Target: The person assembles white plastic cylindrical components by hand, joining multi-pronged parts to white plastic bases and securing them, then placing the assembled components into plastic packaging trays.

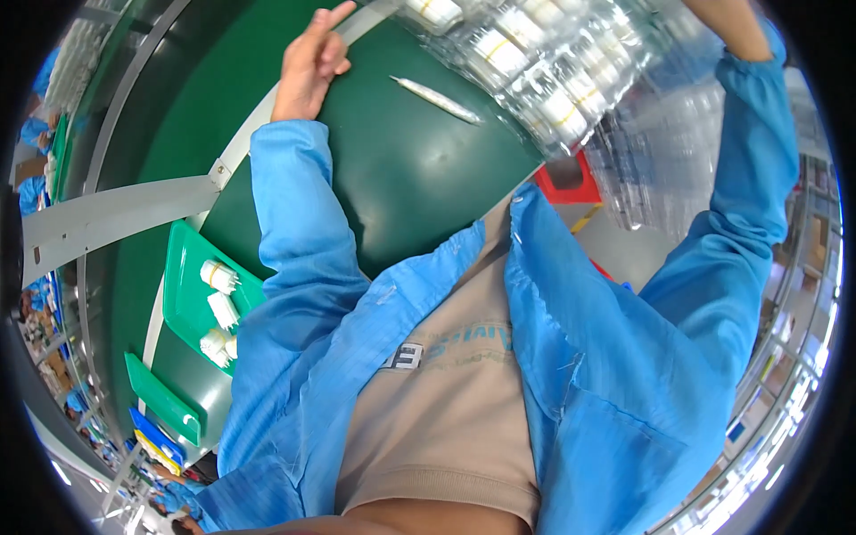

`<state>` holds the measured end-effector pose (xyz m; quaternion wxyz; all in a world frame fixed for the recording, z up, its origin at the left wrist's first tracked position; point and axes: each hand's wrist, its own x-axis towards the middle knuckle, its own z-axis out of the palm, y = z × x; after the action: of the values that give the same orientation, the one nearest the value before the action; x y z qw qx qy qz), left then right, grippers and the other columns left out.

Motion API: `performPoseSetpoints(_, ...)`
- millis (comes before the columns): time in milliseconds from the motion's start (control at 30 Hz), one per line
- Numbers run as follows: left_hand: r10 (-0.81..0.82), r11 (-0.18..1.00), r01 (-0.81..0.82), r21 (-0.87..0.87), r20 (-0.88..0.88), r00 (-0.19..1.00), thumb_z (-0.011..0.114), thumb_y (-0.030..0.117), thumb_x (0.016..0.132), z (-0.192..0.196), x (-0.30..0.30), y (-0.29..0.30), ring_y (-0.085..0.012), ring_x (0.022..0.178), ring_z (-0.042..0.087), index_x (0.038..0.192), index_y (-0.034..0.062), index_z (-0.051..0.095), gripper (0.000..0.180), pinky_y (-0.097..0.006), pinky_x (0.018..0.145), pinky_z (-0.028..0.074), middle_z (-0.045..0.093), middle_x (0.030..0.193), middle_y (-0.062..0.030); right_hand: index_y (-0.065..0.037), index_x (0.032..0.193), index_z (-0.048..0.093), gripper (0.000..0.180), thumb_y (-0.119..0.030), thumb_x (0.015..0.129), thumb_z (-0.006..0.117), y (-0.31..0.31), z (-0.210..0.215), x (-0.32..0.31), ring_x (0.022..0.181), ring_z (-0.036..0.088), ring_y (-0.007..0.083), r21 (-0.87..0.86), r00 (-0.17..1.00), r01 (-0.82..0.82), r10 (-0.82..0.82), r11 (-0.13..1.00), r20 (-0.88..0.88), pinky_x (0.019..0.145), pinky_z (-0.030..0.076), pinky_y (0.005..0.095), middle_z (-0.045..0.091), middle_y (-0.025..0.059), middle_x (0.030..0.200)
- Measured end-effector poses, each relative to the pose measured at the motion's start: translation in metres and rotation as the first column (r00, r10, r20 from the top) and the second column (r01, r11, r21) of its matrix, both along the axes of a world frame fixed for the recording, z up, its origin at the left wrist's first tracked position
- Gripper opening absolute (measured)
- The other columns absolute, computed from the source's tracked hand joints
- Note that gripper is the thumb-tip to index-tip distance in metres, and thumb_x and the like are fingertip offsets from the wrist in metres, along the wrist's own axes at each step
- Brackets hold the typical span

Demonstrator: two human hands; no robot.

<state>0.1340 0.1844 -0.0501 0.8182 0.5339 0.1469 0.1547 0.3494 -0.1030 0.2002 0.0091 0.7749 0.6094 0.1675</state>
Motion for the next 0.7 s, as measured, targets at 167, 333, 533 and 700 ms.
performPoseSetpoints(167, -0.101, 0.992, 0.097, -0.079, -0.052, 0.994, 0.056, 0.041, 0.104, 0.003, 0.007, -0.019, -0.0055, 0.061, 0.036, 0.142, 0.0013, 0.054, 0.055, -0.025, 0.062, 0.04, 0.045, 0.071, 0.004, -0.004, 0.118, 0.062, 0.029, -0.003, 0.09, 0.063, 0.047, -0.055, 0.042, 0.122, 0.058, 0.037, -0.026, 0.953, -0.237, 0.227, 0.971, -0.199, 0.102, 0.045, 0.0407, 0.062, 0.0162, 0.127)
performPoseSetpoints(333, -0.079, 0.989, 0.08, -0.127, 0.01, 0.997, 0.058, 0.037, 0.103, 0.002, 0.001, -0.014, -0.0047, 0.062, 0.037, 0.138, 0.0033, 0.06, 0.049, -0.022, 0.061, 0.037, 0.045, 0.071, 0.0053, -0.004, 0.118, 0.059, 0.031, 0.006, 0.089, 0.057, 0.075, -0.095, 0.074, 0.121, 0.055, 0.0405, -0.104, 0.906, -0.249, 0.194, 0.963, -0.376, 0.102, 0.044, 0.0439, 0.058, 0.0171, 0.13)
performPoseSetpoints(533, 0.095, 0.991, -0.082, -0.107, 0.115, 0.989, 0.068, 0.025, 0.099, -0.001, 0.024, -0.04, -0.0035, 0.066, 0.042, 0.112, 0.0044, 0.075, 0.026, -0.021, 0.059, 0.035, 0.056, 0.079, 0.0067, -0.003, 0.113, 0.063, 0.026, 0.004, 0.088, 0.058, 0.068, -0.096, 0.075, 0.119, 0.058, 0.0402, -0.155, 0.839, -0.146, 0.039, 0.977, -0.543, 0.102, 0.044, 0.041, 0.063, 0.0175, 0.123)
performPoseSetpoints(700, 0.154, 0.987, -0.146, -0.064, 0.149, 0.977, 0.066, 0.022, 0.1, -0.015, 0.032, -0.043, -0.0061, 0.069, 0.049, 0.119, 0.0045, 0.069, 0.026, -0.022, 0.062, 0.041, 0.059, 0.083, 0.0043, -0.002, 0.112, 0.065, 0.026, 0.003, 0.088, 0.059, 0.06, -0.095, 0.072, 0.116, 0.06, 0.0402, -0.171, 0.852, -0.067, -0.033, 0.983, -0.522, 0.1, 0.046, 0.0401, 0.064, 0.0182, 0.122)
